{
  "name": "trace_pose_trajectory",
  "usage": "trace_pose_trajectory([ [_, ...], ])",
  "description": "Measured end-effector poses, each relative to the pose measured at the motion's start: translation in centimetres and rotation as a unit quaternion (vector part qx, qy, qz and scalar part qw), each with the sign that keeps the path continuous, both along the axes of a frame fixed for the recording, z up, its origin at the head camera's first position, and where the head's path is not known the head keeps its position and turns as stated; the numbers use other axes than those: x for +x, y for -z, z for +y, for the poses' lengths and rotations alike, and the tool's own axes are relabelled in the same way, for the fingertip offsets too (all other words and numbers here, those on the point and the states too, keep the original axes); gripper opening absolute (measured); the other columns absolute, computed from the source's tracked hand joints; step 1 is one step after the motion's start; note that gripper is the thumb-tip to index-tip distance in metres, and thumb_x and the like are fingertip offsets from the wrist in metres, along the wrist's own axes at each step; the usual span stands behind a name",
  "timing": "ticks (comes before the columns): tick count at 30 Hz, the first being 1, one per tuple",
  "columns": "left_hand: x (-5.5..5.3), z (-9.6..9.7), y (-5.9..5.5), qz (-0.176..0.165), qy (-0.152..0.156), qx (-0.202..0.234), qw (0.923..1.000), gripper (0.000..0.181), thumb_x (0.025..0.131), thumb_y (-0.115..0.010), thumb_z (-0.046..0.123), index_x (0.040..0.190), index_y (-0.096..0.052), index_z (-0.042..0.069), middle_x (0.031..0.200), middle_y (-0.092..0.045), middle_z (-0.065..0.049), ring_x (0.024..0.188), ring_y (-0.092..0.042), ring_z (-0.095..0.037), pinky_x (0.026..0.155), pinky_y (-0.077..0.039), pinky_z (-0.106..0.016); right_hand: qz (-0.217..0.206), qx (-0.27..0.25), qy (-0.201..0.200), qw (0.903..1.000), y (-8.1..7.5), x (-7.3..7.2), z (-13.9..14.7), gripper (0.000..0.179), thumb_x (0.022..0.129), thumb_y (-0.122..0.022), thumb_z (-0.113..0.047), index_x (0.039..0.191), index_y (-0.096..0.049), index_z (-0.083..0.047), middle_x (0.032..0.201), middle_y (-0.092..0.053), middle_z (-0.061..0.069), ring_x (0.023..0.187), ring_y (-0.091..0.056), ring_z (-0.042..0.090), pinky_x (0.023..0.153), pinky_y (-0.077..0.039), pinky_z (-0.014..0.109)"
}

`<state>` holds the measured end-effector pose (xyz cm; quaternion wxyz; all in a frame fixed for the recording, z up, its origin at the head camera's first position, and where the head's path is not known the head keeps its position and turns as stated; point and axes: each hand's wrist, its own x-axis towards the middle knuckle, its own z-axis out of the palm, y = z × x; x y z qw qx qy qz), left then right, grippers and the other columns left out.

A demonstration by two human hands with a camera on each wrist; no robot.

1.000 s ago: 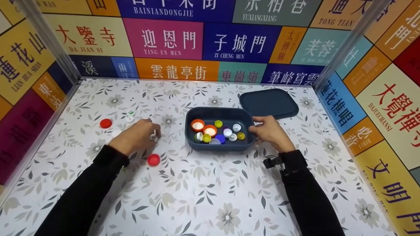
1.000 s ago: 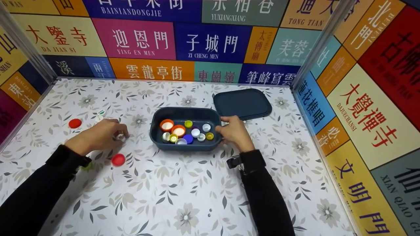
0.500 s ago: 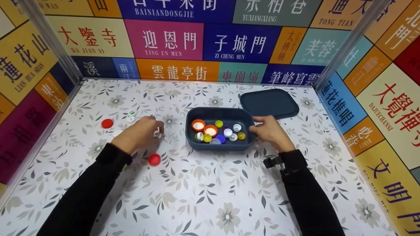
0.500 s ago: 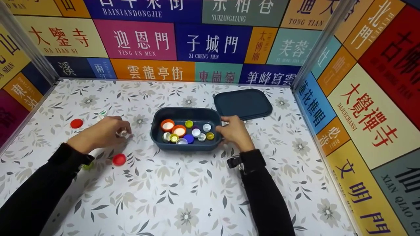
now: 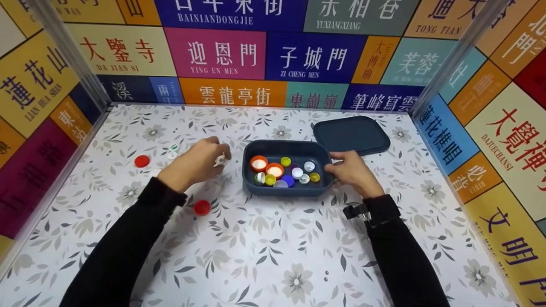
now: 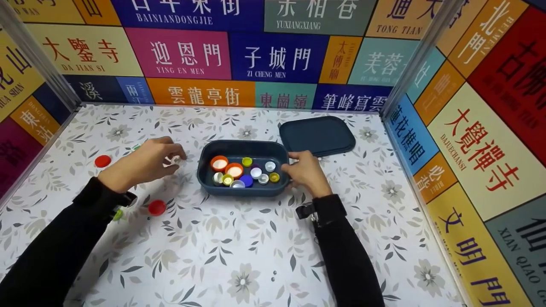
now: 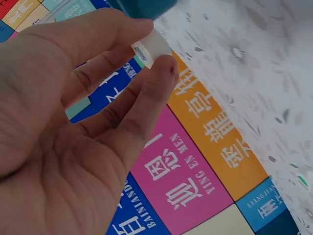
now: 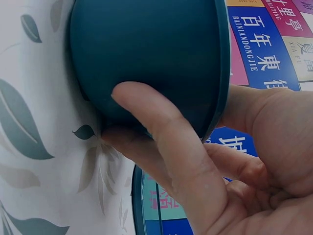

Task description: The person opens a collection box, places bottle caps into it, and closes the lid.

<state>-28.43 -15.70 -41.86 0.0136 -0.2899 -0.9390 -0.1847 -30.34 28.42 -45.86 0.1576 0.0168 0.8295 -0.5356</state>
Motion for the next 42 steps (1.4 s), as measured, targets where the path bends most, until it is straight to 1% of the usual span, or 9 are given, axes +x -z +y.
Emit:
trace_pose_trajectory([
  [5, -0.2, 2.2, -1.0, 0.018, 0.011, 0.010, 0.9997, 0.028, 0.095, -0.087, -0.003, 0.122, -0.082, 0.000, 0.115, -0.074, -0.026, 0.098, -0.072, -0.041, 0.091, -0.068, -0.054, -0.002, 0.005, 0.003, 1.0000, -0.1, 0.0, 0.0, 0.066, 0.108, -0.069, -0.004, 0.172, -0.055, -0.005, 0.128, -0.082, 0.034, 0.071, -0.083, 0.018, 0.064, -0.072, 0.037],
  [10, -0.4, 4.5, -1.5, 0.016, 0.031, 0.008, 0.9994, 0.026, 0.097, -0.087, -0.001, 0.123, -0.084, 0.003, 0.118, -0.075, -0.024, 0.103, -0.074, -0.039, 0.094, -0.069, -0.052, -0.005, 0.007, 0.003, 1.0000, 0.0, 0.0, 0.0, 0.067, 0.108, -0.069, -0.005, 0.173, -0.054, -0.005, 0.126, -0.083, 0.034, 0.067, -0.080, 0.016, 0.062, -0.071, 0.036],
  [14, -0.5, 6.4, -1.4, 0.006, 0.050, 0.001, 0.9988, 0.027, 0.097, -0.085, -0.003, 0.123, -0.085, 0.005, 0.121, -0.075, -0.023, 0.110, -0.077, -0.038, 0.097, -0.071, -0.049, -0.003, 0.011, 0.007, 0.9999, 0.1, 0.1, 0.1, 0.067, 0.107, -0.069, -0.006, 0.173, -0.054, -0.005, 0.123, -0.084, 0.033, 0.064, -0.079, 0.015, 0.062, -0.071, 0.036],
  [21, -0.3, 9.1, -0.8, -0.013, 0.087, -0.022, 0.9959, 0.026, 0.098, -0.087, 0.000, 0.123, -0.084, 0.006, 0.126, -0.076, -0.023, 0.113, -0.078, -0.037, 0.097, -0.072, -0.045, 0.006, 0.001, 0.002, 1.0000, 0.2, 0.2, 0.2, 0.069, 0.106, -0.069, -0.006, 0.173, -0.052, -0.003, 0.133, -0.081, 0.035, 0.068, -0.081, 0.016, 0.062, -0.071, 0.036],
  [24, -0.3, 9.9, -0.6, -0.023, 0.096, -0.034, 0.9945, 0.029, 0.099, -0.087, 0.001, 0.127, -0.084, 0.005, 0.126, -0.075, -0.022, 0.113, -0.077, -0.036, 0.098, -0.071, -0.045, 0.004, 0.005, 0.005, 1.0000, 0.1, 0.2, 0.2, 0.069, 0.106, -0.069, -0.007, 0.173, -0.052, -0.004, 0.134, -0.081, 0.035, 0.067, -0.081, 0.016, 0.063, -0.071, 0.037],
  [29, -0.4, 11.1, -0.3, -0.046, 0.112, -0.042, 0.9917, 0.033, 0.100, -0.089, 0.003, 0.133, -0.086, 0.006, 0.129, -0.077, -0.020, 0.119, -0.078, -0.036, 0.105, -0.070, -0.044, 0.002, 0.009, 0.006, 0.9999, 0.0, 0.3, 0.2, 0.069, 0.107, -0.069, -0.007, 0.173, -0.053, -0.005, 0.132, -0.081, 0.035, 0.066, -0.080, 0.016, 0.064, -0.072, 0.038],
  [32, -0.3, 11.5, -0.1, -0.045, 0.119, -0.048, 0.9907, 0.032, 0.100, -0.089, 0.005, 0.132, -0.087, 0.008, 0.128, -0.077, -0.019, 0.121, -0.078, -0.036, 0.107, -0.069, -0.045, 0.000, 0.009, 0.004, 1.0000, 0.1, 0.3, 0.2, 0.068, 0.107, -0.069, -0.007, 0.173, -0.053, -0.006, 0.130, -0.082, 0.034, 0.065, -0.080, 0.016, 0.063, -0.072, 0.038],
  [36, -0.4, 11.7, 0.0, -0.042, 0.122, -0.047, 0.9905, 0.030, 0.099, -0.090, 0.007, 0.130, -0.087, 0.008, 0.126, -0.076, -0.021, 0.117, -0.077, -0.037, 0.106, -0.068, -0.048, -0.001, 0.007, 0.002, 1.0000, 0.0, 0.3, 0.1, 0.067, 0.107, -0.069, -0.007, 0.173, -0.054, -0.006, 0.129, -0.082, 0.034, 0.065, -0.081, 0.017, 0.064, -0.072, 0.038],
  [42, -0.3, 11.5, 0.0, -0.037, 0.118, -0.042, 0.9915, 0.035, 0.097, -0.092, 0.007, 0.132, -0.086, 0.007, 0.126, -0.076, -0.021, 0.116, -0.078, -0.037, 0.105, -0.069, -0.047, -0.003, 0.006, -0.001, 1.0000, 0.0, 0.2, 0.1, 0.067, 0.108, -0.068, -0.007, 0.173, -0.053, -0.007, 0.130, -0.082, 0.034, 0.065, -0.081, 0.017, 0.062, -0.071, 0.037],
])
